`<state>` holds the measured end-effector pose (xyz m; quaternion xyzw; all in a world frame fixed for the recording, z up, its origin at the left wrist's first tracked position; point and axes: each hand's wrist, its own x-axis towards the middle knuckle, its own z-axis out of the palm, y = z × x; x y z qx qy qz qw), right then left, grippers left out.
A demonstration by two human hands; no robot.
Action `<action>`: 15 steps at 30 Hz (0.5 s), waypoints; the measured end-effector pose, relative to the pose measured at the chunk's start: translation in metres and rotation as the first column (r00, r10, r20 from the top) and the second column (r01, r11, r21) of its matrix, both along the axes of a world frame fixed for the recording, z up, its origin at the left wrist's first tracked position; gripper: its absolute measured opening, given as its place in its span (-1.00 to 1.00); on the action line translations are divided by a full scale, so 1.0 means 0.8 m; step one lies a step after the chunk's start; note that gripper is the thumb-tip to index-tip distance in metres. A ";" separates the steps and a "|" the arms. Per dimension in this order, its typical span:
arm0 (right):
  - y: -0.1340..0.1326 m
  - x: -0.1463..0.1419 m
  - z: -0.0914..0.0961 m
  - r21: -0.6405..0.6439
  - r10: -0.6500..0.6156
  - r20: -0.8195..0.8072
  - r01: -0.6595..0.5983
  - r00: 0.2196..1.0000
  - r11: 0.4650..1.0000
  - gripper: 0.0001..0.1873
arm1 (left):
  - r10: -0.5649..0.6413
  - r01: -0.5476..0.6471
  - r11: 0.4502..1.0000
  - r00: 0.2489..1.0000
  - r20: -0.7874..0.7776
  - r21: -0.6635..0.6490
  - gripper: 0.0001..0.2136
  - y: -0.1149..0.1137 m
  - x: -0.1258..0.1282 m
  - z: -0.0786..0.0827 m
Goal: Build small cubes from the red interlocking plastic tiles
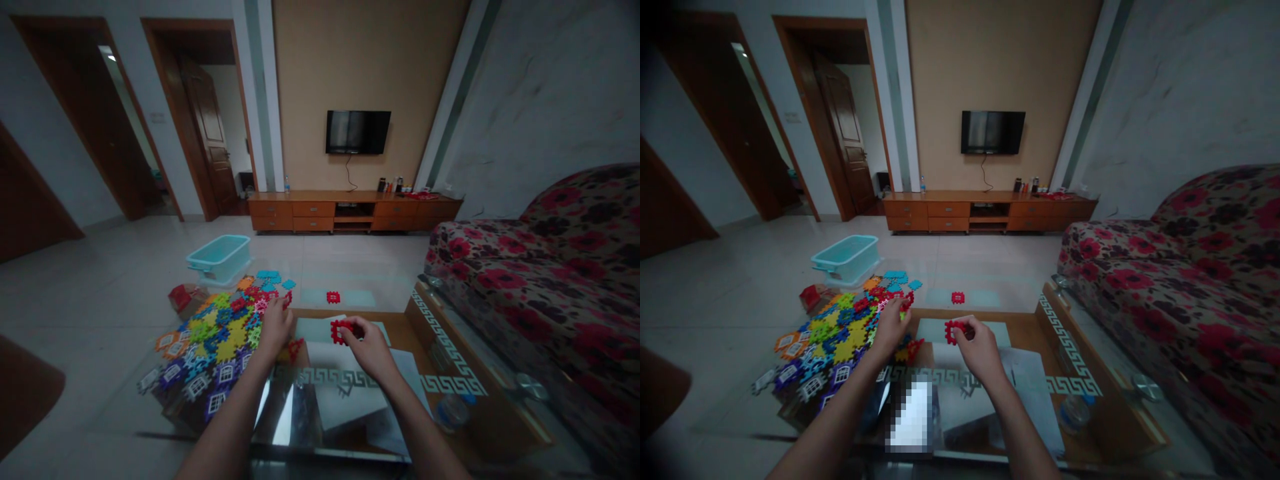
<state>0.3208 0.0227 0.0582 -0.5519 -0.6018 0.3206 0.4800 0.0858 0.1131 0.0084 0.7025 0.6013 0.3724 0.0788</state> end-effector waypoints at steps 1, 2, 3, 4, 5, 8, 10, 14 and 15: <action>-0.001 0.000 0.000 0.000 0.006 -0.002 -0.006 1.000 1.000 -0.81 | 0.008 -0.008 1.000 0.999 0.054 -0.004 -0.79 -0.004 -0.002 0.005; -0.002 0.000 0.000 -0.002 0.010 -0.006 -0.010 1.000 1.000 -0.81 | 0.021 -0.018 1.000 0.993 0.119 -0.019 -0.82 -0.008 -0.004 0.010; -0.003 0.001 0.000 -0.006 0.013 -0.013 -0.013 1.000 1.000 -0.80 | 0.035 -0.027 0.999 0.980 0.196 -0.044 -0.85 -0.012 -0.006 0.015; -0.004 0.001 0.000 -0.014 0.012 -0.024 -0.012 1.000 1.000 -0.80 | 0.049 -0.030 0.997 0.959 0.280 -0.073 -0.86 -0.017 -0.007 0.019; -0.006 0.001 0.001 -0.028 0.011 -0.039 -0.012 0.999 1.000 -0.79 | 0.063 -0.027 0.994 0.928 0.367 -0.101 -0.87 -0.021 -0.007 0.023; -0.009 0.000 0.005 -0.093 0.003 -0.121 -0.014 0.993 0.996 -0.74 | 0.058 0.037 0.989 0.794 0.605 -0.143 -0.81 -0.036 -0.001 0.034; -0.011 0.000 0.008 -0.145 -0.004 -0.197 -0.025 0.980 0.989 -0.68 | 0.032 0.099 0.986 0.680 0.733 -0.135 -0.72 -0.047 0.009 0.041; -0.013 0.000 0.012 -0.194 0.016 -0.370 -0.094 0.929 0.976 -0.56 | 0.049 0.210 0.964 0.459 0.887 -0.162 -0.50 -0.071 0.030 0.059; -0.014 0.000 0.011 -0.197 0.020 -0.411 -0.110 0.912 0.974 -0.54 | 0.064 0.257 0.949 0.408 0.911 -0.182 -0.48 -0.077 0.035 0.063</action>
